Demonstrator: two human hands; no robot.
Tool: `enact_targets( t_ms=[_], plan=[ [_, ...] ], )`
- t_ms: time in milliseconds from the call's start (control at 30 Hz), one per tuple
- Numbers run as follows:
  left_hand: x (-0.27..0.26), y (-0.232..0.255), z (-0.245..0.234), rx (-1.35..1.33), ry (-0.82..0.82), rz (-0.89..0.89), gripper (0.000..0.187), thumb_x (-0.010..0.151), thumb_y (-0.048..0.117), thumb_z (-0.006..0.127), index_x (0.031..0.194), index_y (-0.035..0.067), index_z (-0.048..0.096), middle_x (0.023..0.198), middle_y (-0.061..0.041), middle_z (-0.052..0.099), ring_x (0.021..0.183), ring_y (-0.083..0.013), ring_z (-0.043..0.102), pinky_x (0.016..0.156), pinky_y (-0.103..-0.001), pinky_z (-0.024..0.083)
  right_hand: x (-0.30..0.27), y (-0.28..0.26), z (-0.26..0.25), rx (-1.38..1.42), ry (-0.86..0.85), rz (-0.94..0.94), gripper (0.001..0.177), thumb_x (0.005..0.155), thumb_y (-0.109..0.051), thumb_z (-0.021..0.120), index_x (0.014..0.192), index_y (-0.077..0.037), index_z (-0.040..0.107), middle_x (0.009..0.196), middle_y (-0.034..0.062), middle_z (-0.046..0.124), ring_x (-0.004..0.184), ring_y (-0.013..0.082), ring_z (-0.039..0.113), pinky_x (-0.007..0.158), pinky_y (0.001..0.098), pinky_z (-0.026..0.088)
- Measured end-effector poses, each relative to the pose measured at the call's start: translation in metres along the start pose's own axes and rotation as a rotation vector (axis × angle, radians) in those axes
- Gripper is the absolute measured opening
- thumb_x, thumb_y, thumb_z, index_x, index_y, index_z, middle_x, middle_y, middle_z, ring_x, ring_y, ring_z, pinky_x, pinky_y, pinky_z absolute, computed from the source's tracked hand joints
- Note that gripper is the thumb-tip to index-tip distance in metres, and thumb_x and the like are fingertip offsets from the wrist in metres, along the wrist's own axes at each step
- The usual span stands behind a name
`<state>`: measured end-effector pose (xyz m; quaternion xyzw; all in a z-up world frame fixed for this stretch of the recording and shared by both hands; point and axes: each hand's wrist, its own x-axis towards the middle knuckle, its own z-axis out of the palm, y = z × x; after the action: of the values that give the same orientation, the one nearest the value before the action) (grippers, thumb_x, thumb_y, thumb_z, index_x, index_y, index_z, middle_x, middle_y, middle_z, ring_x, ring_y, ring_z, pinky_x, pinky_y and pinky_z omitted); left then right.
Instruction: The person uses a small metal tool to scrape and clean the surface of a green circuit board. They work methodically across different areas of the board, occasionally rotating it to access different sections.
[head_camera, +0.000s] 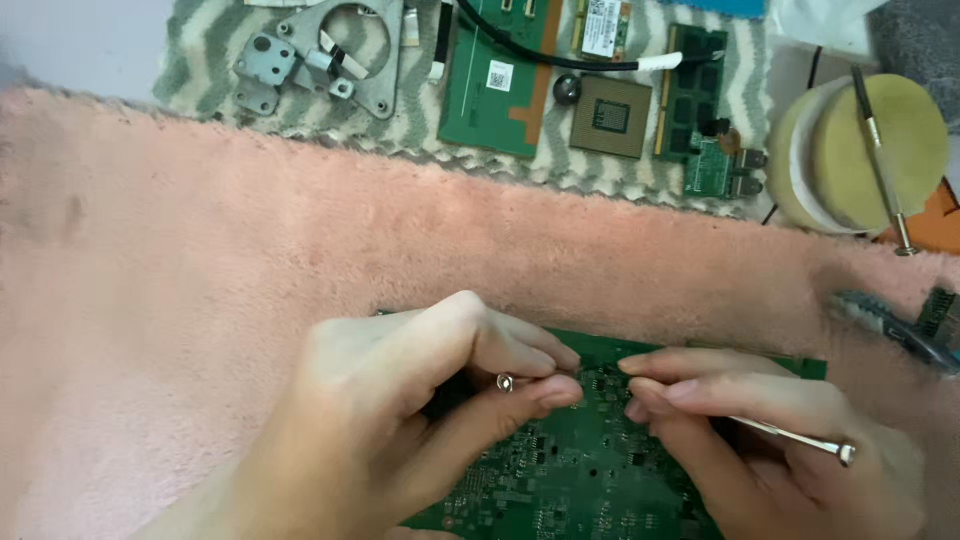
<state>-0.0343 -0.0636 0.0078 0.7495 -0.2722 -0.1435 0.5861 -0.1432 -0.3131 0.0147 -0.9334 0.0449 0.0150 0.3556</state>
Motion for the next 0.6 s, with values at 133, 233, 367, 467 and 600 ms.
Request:
enact_targets(
  t_ms=[133,233,367,467,600],
  plan=[
    [-0.001,-0.002,0.002,-0.009,0.014,0.004,0.016,0.103,0.016,0.082,0.099,0.011,0.067,0.105,-0.002,0.090,0.107,-0.0152,0.097,0.086,-0.024,0.079,0.003,-0.018,0.004,-0.025,0.049,0.053,0.010,0.094,-0.008,0.081,0.104,-0.009,0.078,0.114,0.0089,0.093,0.086,0.0135,0.097,0.069,0.0224,0.084],
    [-0.002,-0.003,0.002,0.002,0.025,0.033,0.018,0.105,0.016,0.081,0.098,0.011,0.065,0.103,-0.001,0.089,0.104,-0.0121,0.096,0.081,-0.021,0.073,0.005,-0.018,0.007,-0.069,0.052,0.045,0.015,0.093,-0.011,0.085,0.106,-0.013,0.076,0.113,0.0055,0.093,0.086,0.0102,0.096,0.069,0.0216,0.079],
    [-0.001,-0.002,0.002,0.000,0.018,0.034,0.016,0.103,0.016,0.082,0.100,0.010,0.067,0.105,-0.002,0.090,0.105,-0.0155,0.097,0.085,-0.024,0.078,0.006,-0.016,0.006,-0.059,0.092,-0.010,0.013,0.093,-0.008,0.085,0.103,-0.009,0.075,0.108,0.0079,0.092,0.083,0.0119,0.095,0.069,0.0213,0.079],
    [0.000,-0.001,0.002,0.006,0.020,0.025,0.017,0.102,0.016,0.083,0.099,0.009,0.068,0.104,-0.003,0.090,0.104,-0.0165,0.097,0.085,-0.025,0.080,0.003,-0.013,0.002,-0.055,0.060,0.050,0.015,0.093,-0.010,0.084,0.106,-0.012,0.076,0.110,0.0044,0.094,0.083,0.0103,0.097,0.071,0.0218,0.082],
    [0.000,-0.002,0.002,0.041,0.017,0.052,0.017,0.103,0.017,0.083,0.098,0.011,0.067,0.104,-0.001,0.090,0.105,-0.0146,0.097,0.084,-0.022,0.077,0.006,-0.016,0.006,-0.036,0.096,-0.041,0.012,0.094,-0.007,0.084,0.101,-0.010,0.076,0.109,0.0081,0.092,0.079,0.0106,0.095,0.071,0.0212,0.078]
  ],
)
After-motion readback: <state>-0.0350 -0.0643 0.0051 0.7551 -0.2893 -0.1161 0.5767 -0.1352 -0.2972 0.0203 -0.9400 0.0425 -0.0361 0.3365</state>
